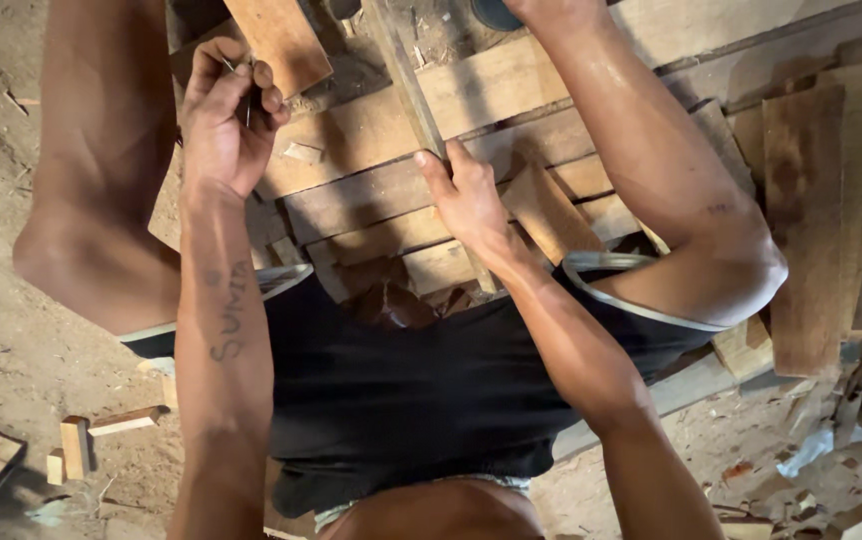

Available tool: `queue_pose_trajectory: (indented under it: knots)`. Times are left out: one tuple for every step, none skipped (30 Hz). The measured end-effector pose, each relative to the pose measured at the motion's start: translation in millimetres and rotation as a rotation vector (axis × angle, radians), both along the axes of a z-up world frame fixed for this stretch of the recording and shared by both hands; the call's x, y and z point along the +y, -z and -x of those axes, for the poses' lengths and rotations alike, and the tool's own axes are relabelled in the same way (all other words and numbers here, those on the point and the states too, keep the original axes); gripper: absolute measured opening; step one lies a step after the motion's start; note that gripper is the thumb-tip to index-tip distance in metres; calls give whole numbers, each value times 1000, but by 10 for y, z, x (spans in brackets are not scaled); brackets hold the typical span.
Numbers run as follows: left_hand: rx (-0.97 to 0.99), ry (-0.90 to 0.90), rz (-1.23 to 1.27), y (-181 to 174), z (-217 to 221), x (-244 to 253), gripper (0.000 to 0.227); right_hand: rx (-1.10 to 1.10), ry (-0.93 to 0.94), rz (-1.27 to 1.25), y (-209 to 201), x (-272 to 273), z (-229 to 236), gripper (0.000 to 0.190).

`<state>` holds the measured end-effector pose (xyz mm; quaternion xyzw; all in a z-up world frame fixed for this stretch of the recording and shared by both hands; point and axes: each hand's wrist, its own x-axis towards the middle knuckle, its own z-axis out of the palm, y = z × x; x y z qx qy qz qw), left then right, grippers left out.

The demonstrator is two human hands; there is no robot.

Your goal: The person aligns wooden boards and joins wooden pieces together by hammering them with a hammer.

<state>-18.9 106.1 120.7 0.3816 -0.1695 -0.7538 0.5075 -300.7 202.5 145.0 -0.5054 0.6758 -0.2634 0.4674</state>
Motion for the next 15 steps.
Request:
queue_pose_trajectory:
  knots:
    - [7,-4,17,-2,4,-7,11,5,-4,2,-9,11,-1,37]
    - [15,-9,34,-2,6,-10,14,7,-5,4,-18,20,-2,37]
    - [16,-11,37,-3,7,-12,14,-6,1,-43,-28,22,-3,37]
    - [-2,-24,26,-5,9,-15,14,-20,7,-90,-36,15,-5,38]
    - [-21,-37,12,-9,13,-6,17,-18,6,-91,-44,12,-8,38]
    - [-19,-38,11,-17,19,-10,17,-12,6,-119,-52,4,-13,39]
    - [-2,-51,6,-31,30,-24,19,-7,6,-147,-62,-5,-20,39]
    - [16,-63,1,-54,43,-35,23,-5,4,-148,-74,-10,-25,39]
    - [19,-65,1,-83,60,-45,23,-60,31,-194,-86,-15,-25,38]
    - [43,-91,-42,-117,75,-54,24,-115,59,-240,-94,-18,-26,37]
    - [67,-118,-86,-150,88,-59,26,-112,57,-241,-95,-13,-30,37]
    - [71,-120,-87,-176,90,-68,26,-112,53,-218,-88,-8,-35,37]
    - [106,-110,-90,-189,82,-81,28,-113,52,-196,-73,-7,-38,36]
    - [142,-101,-94,-178,76,-91,30,-110,52,-198,-51,-11,-37,36]
    - [144,-102,-98,-143,64,-96,30,-107,50,-177,-28,-4,-37,36]
